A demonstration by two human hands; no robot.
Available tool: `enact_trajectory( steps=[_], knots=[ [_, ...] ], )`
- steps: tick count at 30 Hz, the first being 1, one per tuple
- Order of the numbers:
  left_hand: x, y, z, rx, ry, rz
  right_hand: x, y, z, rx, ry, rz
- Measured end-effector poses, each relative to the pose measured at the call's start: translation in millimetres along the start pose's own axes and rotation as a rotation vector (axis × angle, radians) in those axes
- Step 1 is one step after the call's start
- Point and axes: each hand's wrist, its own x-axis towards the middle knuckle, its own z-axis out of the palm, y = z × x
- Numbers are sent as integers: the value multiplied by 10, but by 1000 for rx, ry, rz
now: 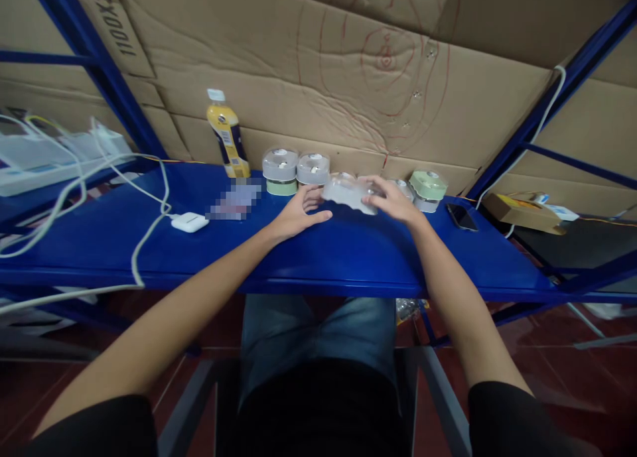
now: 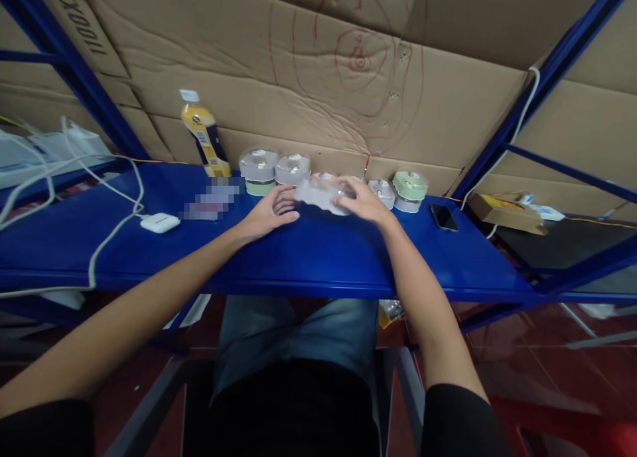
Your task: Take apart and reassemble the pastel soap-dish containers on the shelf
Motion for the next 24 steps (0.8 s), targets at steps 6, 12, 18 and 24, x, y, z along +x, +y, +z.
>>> enact_trajectory(
  steps=[6,12,18,24],
  knots=[
    [-63,59,-30,133,-186,13,-165,60,209,68,-321,-55],
    [-123,93,-4,323,-204,62,-196,-18,329,-121,-304,-89],
    [-126,82,3,314,-201,71,-197,-145,541,-233,-198,-191],
    [-134,124,-15,428,-206,143,-178,-41,311,-95,-46,-145]
  ],
)
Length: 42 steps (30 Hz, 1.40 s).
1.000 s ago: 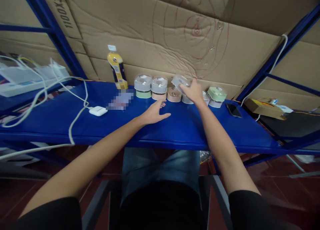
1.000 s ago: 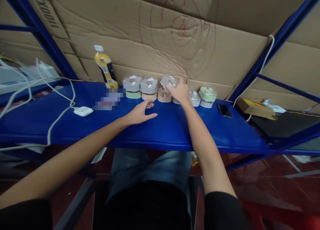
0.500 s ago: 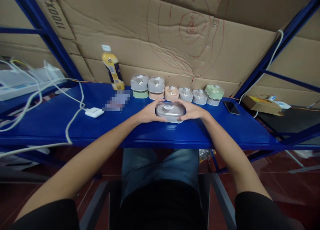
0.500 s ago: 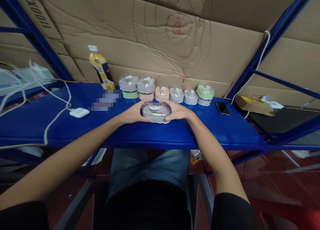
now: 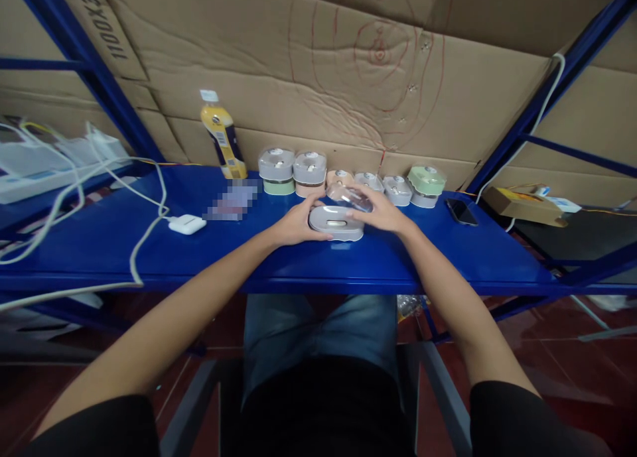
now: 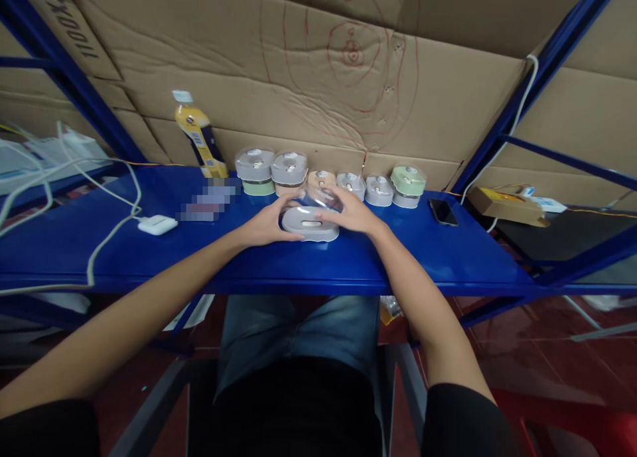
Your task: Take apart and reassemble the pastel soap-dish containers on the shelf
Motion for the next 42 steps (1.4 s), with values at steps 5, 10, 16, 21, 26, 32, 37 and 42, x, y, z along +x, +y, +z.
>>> enact_trajectory(
  steps=[5,10,16,21,26,32,37,42],
  knots=[
    [-30,80,-13,195,-98,38,5,159,-126,-74,190,195],
    [-35,103,5,223,-96,35,22,136,-85,-88,192,227],
    [15,-12,-98,214,87,-8,8,99,-129,-105,254,310],
    [24,-139,-231,300,189,-134,-16,158,-239,-140,88,383],
    [24,-241,-240,351,144,-157,-27,166,-287,-125,-100,400],
    [6,-140,-209,299,133,-84,-33,191,-270,-63,-6,409],
    [-5,59,-92,235,54,32,-32,160,-242,37,17,127],
    [16,66,17,140,50,23,34,74,-88,102,-118,-72]
  ],
)
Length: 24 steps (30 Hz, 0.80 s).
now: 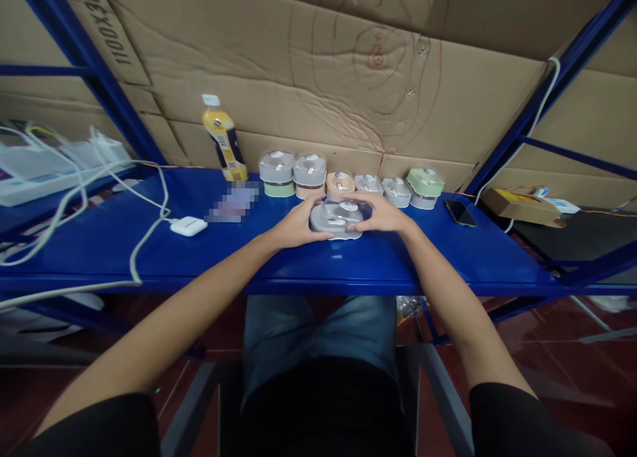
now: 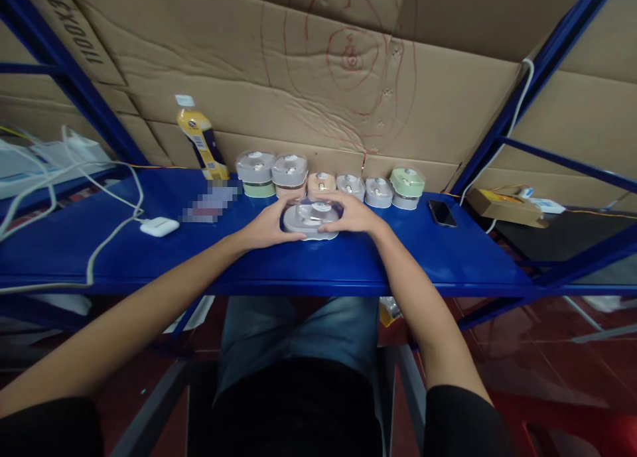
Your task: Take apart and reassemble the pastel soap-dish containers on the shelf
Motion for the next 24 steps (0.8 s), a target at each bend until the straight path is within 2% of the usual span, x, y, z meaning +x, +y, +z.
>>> enact_trajectory(
  steps=[4,9,17,24],
  knots=[
    [11,-23,32,-44,-13,-5,98,-28,147,-61,-40,-38],
    [17,-15,39,-45,-32,-38,135,9,229,-109,-73,-35],
    [8,-68,41,-74,-35,-29,86,217,248,-38,-100,-74],
    [5,-156,24,-140,-24,-5,-31,179,204,-68,-142,-27]
  ],
)
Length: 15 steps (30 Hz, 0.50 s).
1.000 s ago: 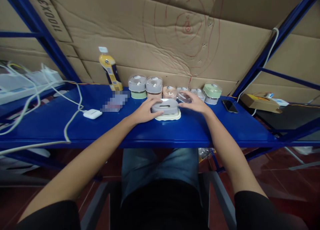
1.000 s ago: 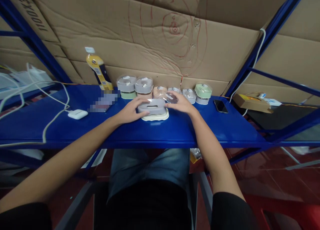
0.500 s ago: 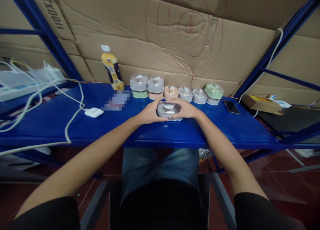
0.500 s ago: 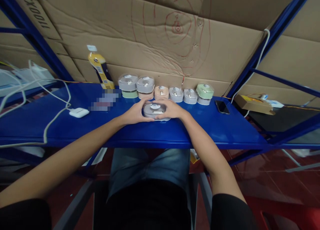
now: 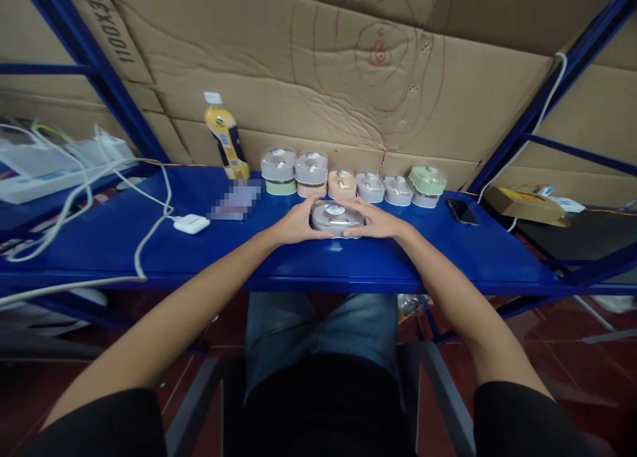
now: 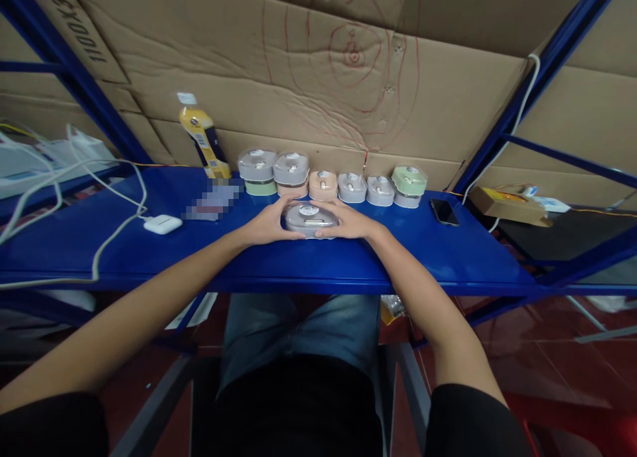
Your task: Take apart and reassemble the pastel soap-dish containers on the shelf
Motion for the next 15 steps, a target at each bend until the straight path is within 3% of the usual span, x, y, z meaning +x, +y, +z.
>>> enact_trajectory(
  steps=[5,9,13,15],
  knots=[
    [3,-82,-10,-100,20,-25,-23,-68,7,-55,130,43],
    [5,-118,-6,-92,134,-36,-73,-16,-246,-179,309,119],
    [12,-115,14,-45,153,-37,-88,203,-627,-471,683,481],
    [18,-114,31,-17,133,-37,-51,336,-730,-635,797,672]
  ],
)
